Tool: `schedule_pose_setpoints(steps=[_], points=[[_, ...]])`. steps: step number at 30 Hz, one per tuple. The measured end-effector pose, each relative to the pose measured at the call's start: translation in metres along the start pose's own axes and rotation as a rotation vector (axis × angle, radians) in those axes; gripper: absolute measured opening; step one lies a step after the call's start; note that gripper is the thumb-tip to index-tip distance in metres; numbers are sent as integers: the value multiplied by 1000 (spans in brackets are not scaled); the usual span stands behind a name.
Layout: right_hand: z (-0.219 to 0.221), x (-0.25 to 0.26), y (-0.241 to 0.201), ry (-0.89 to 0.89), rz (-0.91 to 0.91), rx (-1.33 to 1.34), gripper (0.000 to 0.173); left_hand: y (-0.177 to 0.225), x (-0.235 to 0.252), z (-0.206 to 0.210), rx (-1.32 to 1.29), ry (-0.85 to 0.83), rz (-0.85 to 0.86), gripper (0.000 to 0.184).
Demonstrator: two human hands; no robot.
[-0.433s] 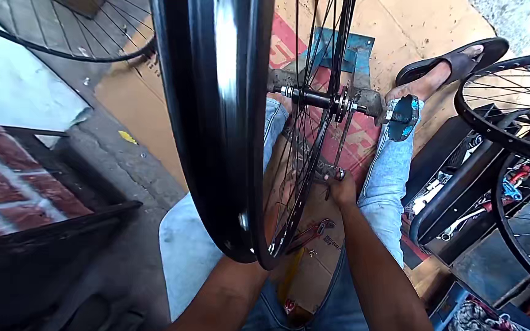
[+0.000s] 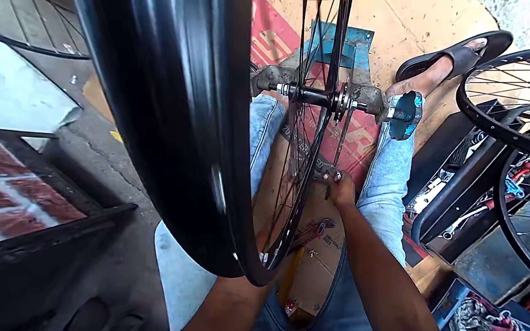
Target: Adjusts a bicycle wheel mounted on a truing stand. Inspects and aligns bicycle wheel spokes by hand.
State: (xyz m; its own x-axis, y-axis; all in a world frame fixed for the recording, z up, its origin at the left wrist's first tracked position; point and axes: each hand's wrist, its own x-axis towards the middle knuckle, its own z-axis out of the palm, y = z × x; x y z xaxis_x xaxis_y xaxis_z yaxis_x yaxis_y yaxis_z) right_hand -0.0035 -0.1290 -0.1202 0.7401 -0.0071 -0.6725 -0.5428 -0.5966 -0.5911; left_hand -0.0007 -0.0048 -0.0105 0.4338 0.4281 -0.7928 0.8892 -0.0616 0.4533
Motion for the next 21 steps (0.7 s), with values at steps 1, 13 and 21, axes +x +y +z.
schedule_pose_setpoints(steps=[1, 13, 21], points=[[0, 1, 0, 1, -5, -1, 35, 1, 2, 3, -19, 25, -5, 41], [6, -3, 5, 45, -59, -39, 34, -4, 5, 3, -6, 29, 6, 41], [5, -1, 4, 34, -49, -55, 36, -7, 1, 9, -230, 66, 35, 37]])
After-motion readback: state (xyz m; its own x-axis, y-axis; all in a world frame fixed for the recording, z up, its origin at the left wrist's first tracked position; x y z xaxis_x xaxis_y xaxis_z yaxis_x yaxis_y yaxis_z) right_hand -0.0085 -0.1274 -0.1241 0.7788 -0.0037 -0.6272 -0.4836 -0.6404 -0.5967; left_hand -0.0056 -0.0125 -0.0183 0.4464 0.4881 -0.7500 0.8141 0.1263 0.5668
